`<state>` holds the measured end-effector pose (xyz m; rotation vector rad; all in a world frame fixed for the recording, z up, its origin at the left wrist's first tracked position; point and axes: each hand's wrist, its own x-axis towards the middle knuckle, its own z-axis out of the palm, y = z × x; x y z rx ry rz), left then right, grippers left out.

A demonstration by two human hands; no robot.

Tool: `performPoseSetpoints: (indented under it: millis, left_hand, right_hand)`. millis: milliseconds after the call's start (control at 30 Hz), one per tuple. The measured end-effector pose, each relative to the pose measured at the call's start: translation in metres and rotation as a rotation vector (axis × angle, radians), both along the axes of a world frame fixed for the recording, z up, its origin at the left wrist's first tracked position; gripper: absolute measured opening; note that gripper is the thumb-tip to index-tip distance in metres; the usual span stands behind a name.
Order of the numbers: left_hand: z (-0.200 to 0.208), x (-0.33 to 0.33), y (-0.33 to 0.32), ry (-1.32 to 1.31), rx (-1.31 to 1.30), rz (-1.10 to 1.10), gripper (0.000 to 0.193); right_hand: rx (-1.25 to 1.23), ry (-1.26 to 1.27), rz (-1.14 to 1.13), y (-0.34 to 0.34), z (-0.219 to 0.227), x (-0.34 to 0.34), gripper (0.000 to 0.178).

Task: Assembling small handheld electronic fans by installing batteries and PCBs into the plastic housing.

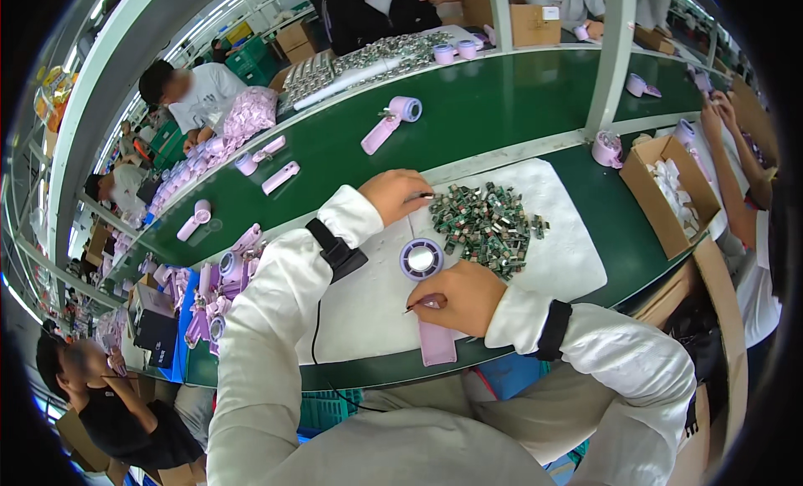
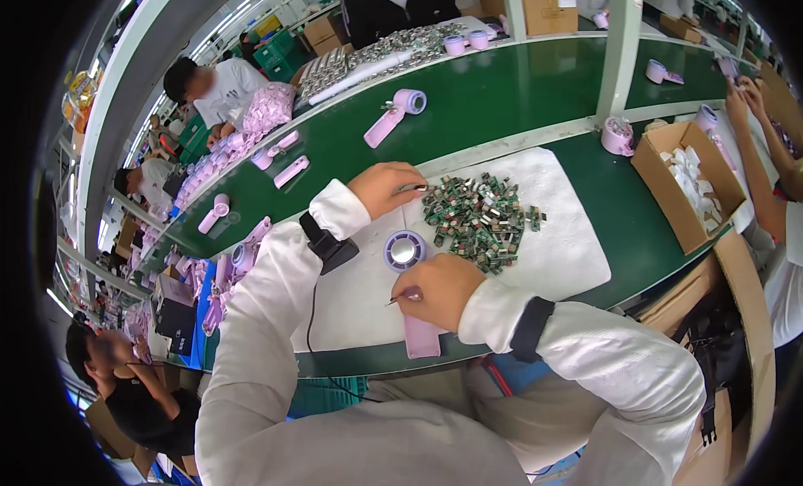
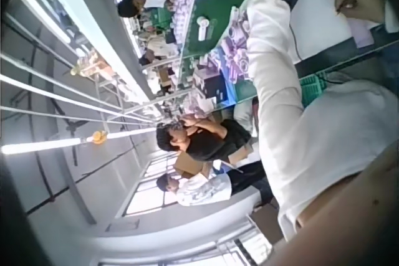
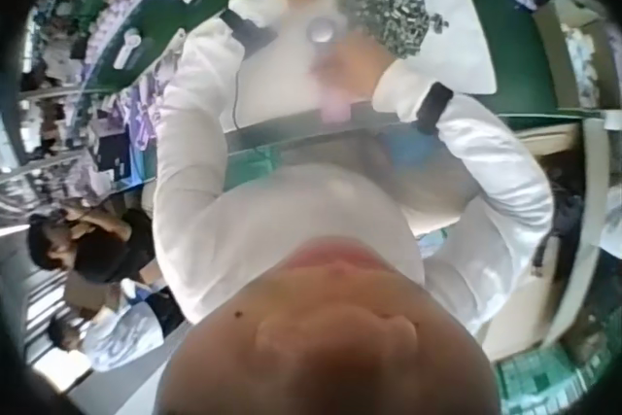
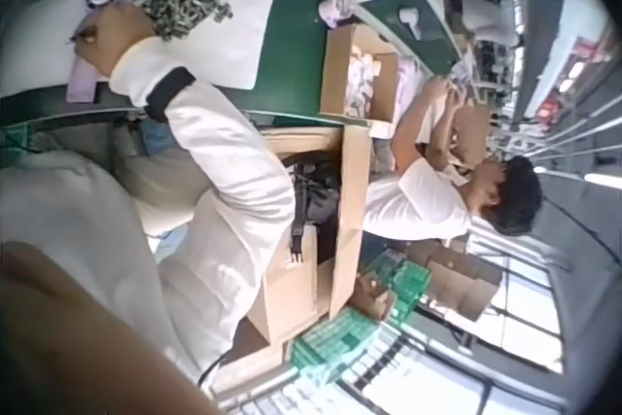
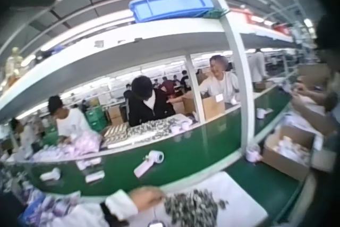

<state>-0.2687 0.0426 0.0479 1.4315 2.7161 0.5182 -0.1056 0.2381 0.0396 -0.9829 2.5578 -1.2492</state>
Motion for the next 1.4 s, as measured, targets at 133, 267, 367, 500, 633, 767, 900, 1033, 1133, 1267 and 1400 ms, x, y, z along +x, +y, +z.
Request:
performPoseSetpoints:
  millis: [133, 267, 367, 500, 633, 767, 900, 1033, 1133, 1267, 1400]
  left_hand:
    - [0.011, 0.019, -0.004, 0.147, -0.032, -0.014, 0.024]
    - [0.041, 0.082, -0.031, -0.332, 0.326, 0.339, 0.023]
    - [0.049, 0.134, -0.044, -0.731, 0.658, 0.382, 0.026]
    - [0.033, 0.169, -0.054, -1.022, 0.81, 0.483, 0.031]
    - [0.004, 0.176, -0.056, -1.1, 0.806, 0.529, 0.032]
    - [-0.011, 0.175, -0.062, -1.382, 0.915, 0.492, 0.032]
    - [-0.016, 0.178, -0.06, -1.413, 1.027, 0.491, 0.033]
    - [-0.016, 0.18, -0.059, -1.355, 1.06, 0.509, 0.034]
    - [-0.014, 0.186, -0.053, -1.286, 1.058, 0.505, 0.03]
    - [-0.019, 0.19, -0.05, -1.091, 1.021, 0.427, 0.03]
    - [-0.023, 0.197, -0.045, -1.013, 1.068, 0.394, 0.031]
  right_hand:
    - [-0.055, -0.021, 0.053, -0.001, 0.0, -0.002, 0.017]
    - [-0.141, -0.018, 0.058, 0.004, -0.011, -0.007, 0.017]
    - [-0.169, -0.069, 0.043, 0.002, -0.002, -0.008, 0.016]
    - [-0.209, -0.104, 0.01, -0.001, -0.004, -0.014, 0.014]
    - [-0.178, -0.146, -0.017, -0.001, 0.004, -0.012, 0.013]
    - [-0.183, -0.141, -0.029, -0.005, 0.001, -0.009, 0.011]
    - [-0.189, -0.195, -0.06, -0.011, 0.007, -0.007, 0.01]
    - [-0.212, -0.267, -0.107, -0.014, 0.009, -0.004, 0.01]
    - [-0.199, -0.29, -0.121, -0.016, 0.01, -0.004, 0.011]
    - [-0.154, -0.279, -0.128, -0.016, 0.012, -0.004, 0.012]
    - [-0.16, -0.247, -0.127, -0.014, 0.011, -0.002, 0.012]
